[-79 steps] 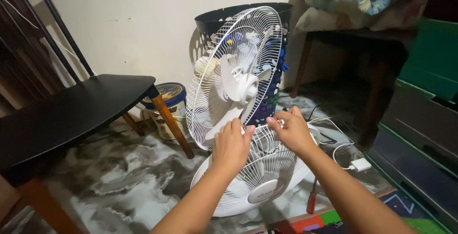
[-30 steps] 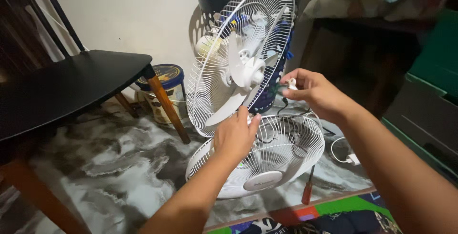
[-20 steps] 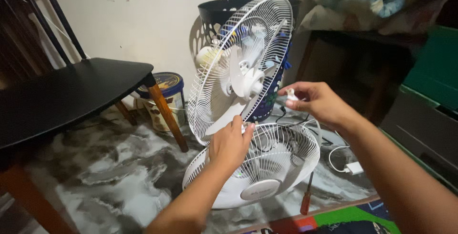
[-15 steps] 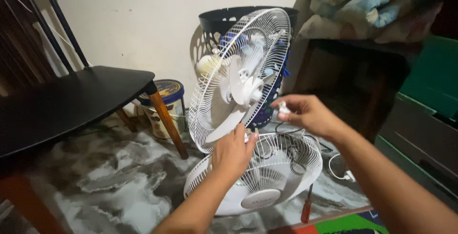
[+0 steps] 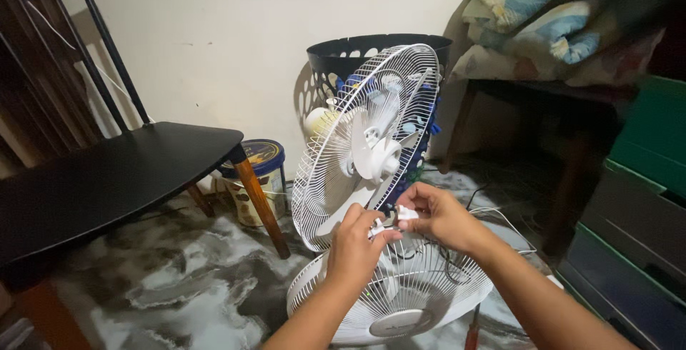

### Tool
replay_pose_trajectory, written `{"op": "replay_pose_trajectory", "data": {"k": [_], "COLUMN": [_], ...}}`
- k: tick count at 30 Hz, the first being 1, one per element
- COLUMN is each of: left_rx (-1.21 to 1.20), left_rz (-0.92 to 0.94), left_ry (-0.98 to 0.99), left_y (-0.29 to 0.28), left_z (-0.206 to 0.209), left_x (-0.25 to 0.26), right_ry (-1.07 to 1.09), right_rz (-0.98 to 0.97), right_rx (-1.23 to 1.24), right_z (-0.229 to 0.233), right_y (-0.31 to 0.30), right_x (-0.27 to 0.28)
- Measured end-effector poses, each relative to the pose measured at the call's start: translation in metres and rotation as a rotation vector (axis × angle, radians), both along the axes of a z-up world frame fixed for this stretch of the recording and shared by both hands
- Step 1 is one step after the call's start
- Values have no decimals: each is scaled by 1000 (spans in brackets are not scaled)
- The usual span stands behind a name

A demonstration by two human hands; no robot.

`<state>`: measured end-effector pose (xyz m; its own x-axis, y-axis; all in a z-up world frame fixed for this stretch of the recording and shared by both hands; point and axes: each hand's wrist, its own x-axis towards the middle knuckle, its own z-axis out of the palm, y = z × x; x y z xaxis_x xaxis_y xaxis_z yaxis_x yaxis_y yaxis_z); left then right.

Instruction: The person assembles a white electric fan by attaching the front grille to the fan body. They align the grille, secure it with a central knob, and use a red-handled screwdriver to tighten the knob. The fan remains on the floor throughout the process.

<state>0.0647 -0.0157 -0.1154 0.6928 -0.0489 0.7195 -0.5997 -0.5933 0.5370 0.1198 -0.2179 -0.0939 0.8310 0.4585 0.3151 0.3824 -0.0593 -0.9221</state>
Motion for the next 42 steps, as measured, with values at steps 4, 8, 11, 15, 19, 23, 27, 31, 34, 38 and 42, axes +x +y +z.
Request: {"op": "replay_pose_trajectory", "data": {"k": [4,8,11,15,19,23,27,31,34,38,42], "left_rx": [-43,-61,-86,-124,-126,-107,-96,-89,-96,-90,-89], "left_rz": [-121,-166,-161,-174,-152,-137,-137,-145,-157,-203,-216], "left_ry": [-31,36,1,-69,-77,-106,-124,-147,-124,-101,-140], "left_y": [5,6,3,-1,-4,-7,-8,-9,-10,-6,-5], "left_z": [0,-3,-5,-9,-11,-13,-15,-15,-13,-10,-12], "left_x": [1,3,5,8,9,12,14,13,11,12,13], "right_ry": [73,77,59,125,124,98,73,89,72,76,79], "right_rz": [-62,-117,-145,-96,-100,-88,-86,-87,-77,-70,-42], "right_rx": [9,36,-7,59,26,-3,-5,4,-19,-26,4], "right_z": [-2,-6,-11,-15,-14,-13,-13,-13,-14,-16,-22], "right_y": [-3,-8,-9,-14,-20,-21,-22,-23,-22,-22,-21], "right_x": [-2,-2,0,1,2,3,2,3,3,6,6]}}
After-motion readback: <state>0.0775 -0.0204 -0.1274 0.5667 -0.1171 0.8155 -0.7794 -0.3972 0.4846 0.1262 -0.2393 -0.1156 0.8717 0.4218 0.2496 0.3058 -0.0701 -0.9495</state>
